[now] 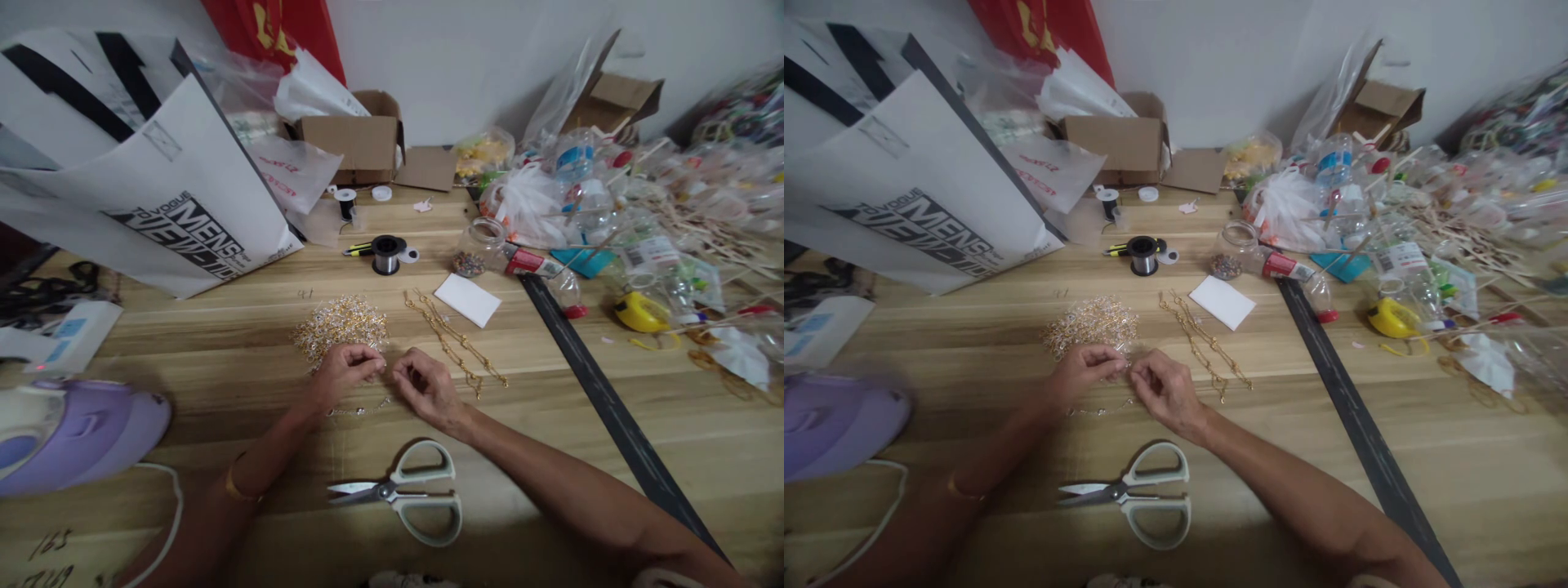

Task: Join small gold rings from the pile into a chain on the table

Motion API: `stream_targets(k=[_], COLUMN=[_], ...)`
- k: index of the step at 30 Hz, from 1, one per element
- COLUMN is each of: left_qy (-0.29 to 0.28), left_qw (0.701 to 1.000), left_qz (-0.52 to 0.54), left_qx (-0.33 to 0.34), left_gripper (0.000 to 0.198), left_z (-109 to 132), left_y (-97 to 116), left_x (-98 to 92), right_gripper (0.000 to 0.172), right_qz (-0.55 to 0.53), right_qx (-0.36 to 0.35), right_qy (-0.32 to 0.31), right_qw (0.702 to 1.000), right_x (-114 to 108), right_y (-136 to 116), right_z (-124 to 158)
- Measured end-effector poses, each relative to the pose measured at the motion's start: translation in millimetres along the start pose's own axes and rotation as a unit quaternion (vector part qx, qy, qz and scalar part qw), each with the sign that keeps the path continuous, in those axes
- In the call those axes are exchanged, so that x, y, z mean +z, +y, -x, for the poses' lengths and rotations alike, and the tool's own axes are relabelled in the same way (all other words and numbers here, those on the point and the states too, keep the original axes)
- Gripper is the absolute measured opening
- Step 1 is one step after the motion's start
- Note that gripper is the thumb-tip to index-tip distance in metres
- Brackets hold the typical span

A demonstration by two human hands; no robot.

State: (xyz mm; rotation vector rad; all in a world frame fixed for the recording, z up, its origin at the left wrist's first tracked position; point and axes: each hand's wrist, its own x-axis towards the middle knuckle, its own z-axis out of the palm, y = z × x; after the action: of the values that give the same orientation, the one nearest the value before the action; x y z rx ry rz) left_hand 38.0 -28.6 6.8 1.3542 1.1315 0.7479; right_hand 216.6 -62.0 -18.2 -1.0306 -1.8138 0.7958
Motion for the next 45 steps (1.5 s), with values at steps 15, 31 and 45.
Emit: stream_targets(k=[15,31,45], left_qy=[-0.003,-0.005,-0.027], left_qw=[1.0,1.0,0.999], left_qz=[0.001,0.012,0.028], left_qx=[-0.001,-0.007,-0.009], left_gripper=[0.015,0.018,0.017], left_z=[-1.4,0.3,-2.4], left_y=[-4.5,0.9,-7.1], left_x=[-0.6,0.2,-4.7], right_gripper=[0.01,0.01,0.011], right_qz=[0.0,-0.003,-0.006], right_qx=[-0.004,0.003,0.012], right_qy=[0.0,0.005,-0.002], right_qw=[1.0,1.0,1.0], right_x=[0.4,1.2,0.7], right_y=[0.1,2.2,2.5], right_z=[-0.5,-0.1,0.5])
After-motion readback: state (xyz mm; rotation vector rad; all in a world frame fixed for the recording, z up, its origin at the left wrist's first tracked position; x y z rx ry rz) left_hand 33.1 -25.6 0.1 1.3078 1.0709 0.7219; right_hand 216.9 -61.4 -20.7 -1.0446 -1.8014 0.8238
